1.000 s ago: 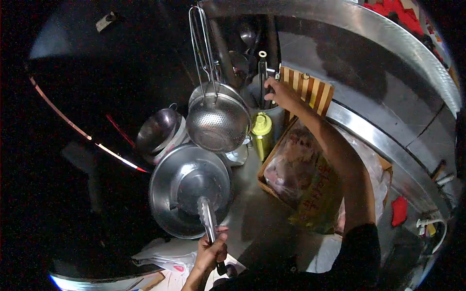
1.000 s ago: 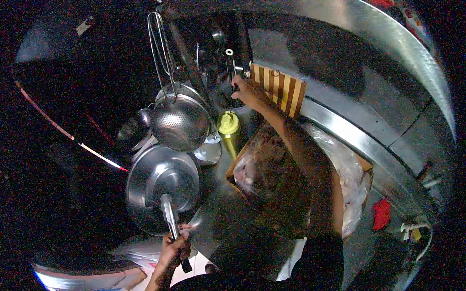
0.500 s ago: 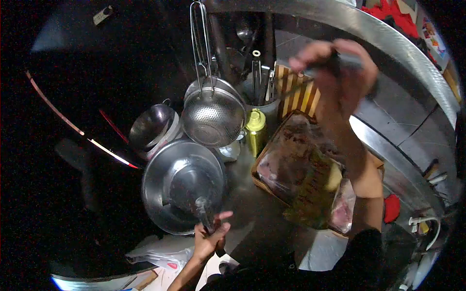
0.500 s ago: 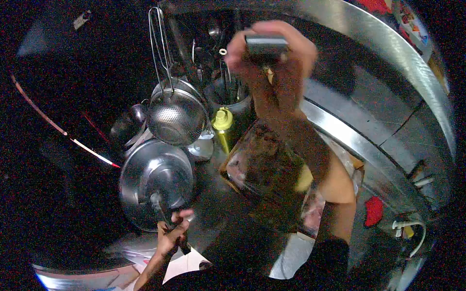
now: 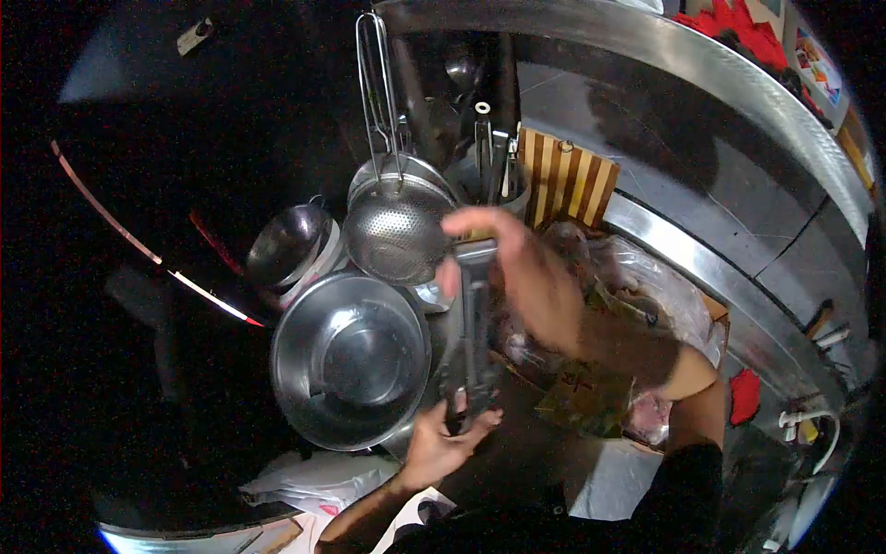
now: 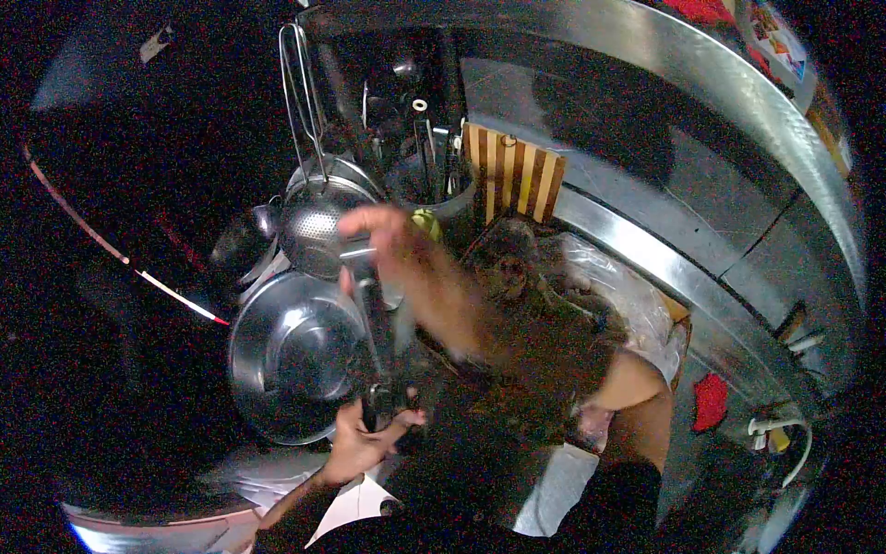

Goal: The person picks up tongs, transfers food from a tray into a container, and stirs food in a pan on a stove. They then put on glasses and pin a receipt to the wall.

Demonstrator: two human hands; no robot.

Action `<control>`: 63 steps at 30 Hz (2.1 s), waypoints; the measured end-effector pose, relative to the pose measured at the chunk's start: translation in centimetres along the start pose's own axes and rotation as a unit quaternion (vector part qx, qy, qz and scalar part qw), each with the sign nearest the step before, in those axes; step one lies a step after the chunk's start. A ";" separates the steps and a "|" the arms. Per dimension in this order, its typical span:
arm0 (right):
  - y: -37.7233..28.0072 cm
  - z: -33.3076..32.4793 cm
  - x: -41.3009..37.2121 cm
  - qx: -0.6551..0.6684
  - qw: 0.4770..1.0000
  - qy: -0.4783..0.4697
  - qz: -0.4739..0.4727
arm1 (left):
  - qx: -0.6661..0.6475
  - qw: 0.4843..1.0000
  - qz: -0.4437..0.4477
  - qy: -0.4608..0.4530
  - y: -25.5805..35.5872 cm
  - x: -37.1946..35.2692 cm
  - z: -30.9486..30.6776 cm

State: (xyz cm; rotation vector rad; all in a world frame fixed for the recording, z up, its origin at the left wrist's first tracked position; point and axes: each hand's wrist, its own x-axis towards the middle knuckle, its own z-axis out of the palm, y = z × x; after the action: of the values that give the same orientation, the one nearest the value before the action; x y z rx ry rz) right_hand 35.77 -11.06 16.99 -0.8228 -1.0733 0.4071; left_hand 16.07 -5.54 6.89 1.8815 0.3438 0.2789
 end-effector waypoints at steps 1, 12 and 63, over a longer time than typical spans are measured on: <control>0.9 -2.6 2.3 -0.070 0.997 -0.018 0.021 | -0.093 0.995 -0.033 0.023 -0.2 -0.4 -0.5; 9.0 -18.6 15.8 -0.603 0.777 -0.042 0.175 | -0.072 0.968 -0.213 0.114 -1.2 -5.8 -3.8; 22.3 -25.1 17.7 -0.330 0.916 -0.006 0.228 | -0.168 0.960 -0.183 0.128 -3.9 -8.0 -4.9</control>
State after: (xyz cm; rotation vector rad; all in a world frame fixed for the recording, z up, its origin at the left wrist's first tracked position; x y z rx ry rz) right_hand 67.99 5.14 5.16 -1.6952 -1.0332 0.4403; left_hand 6.52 -3.00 4.64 1.4165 0.7616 0.3074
